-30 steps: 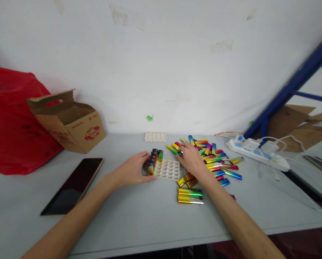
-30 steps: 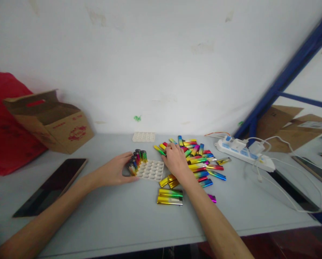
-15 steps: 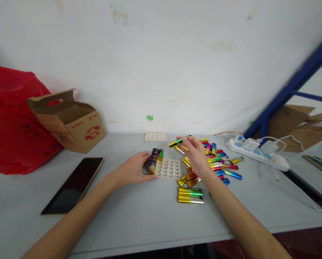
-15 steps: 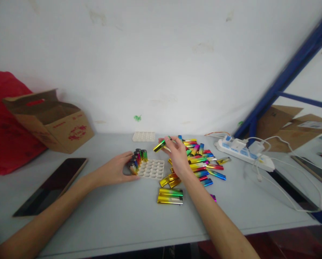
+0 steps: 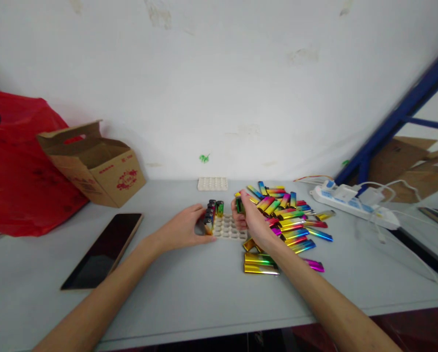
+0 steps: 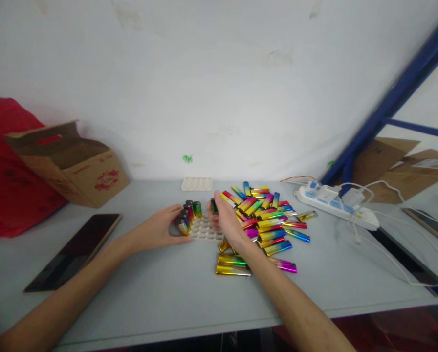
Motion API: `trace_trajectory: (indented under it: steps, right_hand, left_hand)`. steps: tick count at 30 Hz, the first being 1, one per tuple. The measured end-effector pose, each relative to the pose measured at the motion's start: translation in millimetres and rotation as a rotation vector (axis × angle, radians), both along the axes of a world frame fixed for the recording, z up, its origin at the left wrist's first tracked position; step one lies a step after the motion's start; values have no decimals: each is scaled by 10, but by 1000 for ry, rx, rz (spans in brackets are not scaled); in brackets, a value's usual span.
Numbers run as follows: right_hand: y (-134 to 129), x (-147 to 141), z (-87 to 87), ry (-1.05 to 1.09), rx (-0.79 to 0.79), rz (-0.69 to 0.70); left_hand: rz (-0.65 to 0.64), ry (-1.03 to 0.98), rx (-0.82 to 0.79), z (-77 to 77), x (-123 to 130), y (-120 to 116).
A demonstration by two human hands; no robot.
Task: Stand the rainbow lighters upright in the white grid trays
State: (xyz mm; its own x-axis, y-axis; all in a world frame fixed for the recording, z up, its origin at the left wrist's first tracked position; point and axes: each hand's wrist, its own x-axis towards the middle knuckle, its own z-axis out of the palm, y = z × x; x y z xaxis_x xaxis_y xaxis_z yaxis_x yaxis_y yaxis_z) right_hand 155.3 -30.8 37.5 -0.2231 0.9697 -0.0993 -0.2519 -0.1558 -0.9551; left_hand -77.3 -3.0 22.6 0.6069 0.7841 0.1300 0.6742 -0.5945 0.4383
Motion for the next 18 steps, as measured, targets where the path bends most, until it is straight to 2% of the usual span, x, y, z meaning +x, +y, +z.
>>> trace_trajectory:
  steps: [3, 9, 13, 18]
  right_hand:
    - [10, 14, -7, -69, -43, -37]
    - [29, 47, -76, -138, 7, -115]
    - [33, 50, -110, -149, 44, -98]
    - [25, 53, -75, -153, 13, -52]
  left_hand:
    - [6, 15, -7, 7, 6, -4]
    - [-4, 15, 7, -6, 1, 4]
    - [-1, 15, 15, -20, -2, 13]
    - [-2, -6, 8, -4, 2, 6]
